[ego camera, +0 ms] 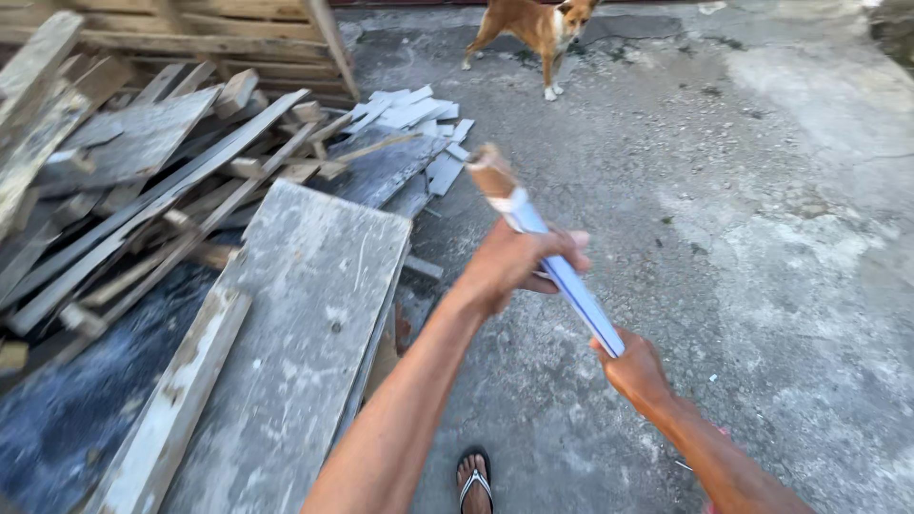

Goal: The person sweeps the ground using a broom.

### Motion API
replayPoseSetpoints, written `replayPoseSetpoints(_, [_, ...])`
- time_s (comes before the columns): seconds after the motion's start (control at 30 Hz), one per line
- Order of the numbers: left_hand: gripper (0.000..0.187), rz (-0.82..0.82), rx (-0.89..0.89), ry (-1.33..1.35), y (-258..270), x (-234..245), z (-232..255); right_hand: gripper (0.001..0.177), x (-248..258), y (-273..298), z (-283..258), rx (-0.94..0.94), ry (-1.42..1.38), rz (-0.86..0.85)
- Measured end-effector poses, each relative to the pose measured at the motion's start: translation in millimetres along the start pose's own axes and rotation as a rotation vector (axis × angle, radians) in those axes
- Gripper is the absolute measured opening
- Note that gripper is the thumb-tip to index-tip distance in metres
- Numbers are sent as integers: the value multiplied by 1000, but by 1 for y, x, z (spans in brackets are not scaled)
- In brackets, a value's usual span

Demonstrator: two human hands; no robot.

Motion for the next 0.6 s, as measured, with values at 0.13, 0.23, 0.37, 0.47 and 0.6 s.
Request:
replayPoseSetpoints(0.13, [36, 65, -141, -27, -40, 48, 68, 11, 1, -32, -82, 57, -187, -88])
replayPoseSetpoints(0.23, [46, 55, -281, -339, -73, 68, 134, 10, -18, -59, -145, -52, -372, -235])
replayPoseSetpoints(0.37, [50, -71, -354, -566, -101, 55, 153, 8, -67, -88, -205, -8, -518, -382])
replayPoseSetpoints(0.47, [47, -176, -253, -773, -108, 49, 118, 9, -111, -112, -215, 97, -579, -382])
replayPoseSetpoints(0.6, [49, -105, -291, -898, -124, 68, 86, 11, -148, -147, -198, 145, -578, -354])
Point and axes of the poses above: each hand's wrist, its own y-axis away from the middle knuckle, its own x-axis out of the back of the hand, z = x × y, the point moved 7 cm from there along -y, towards the middle knuckle, and after that the axes turned 12 degrees about -x, right-handed, at the moved point
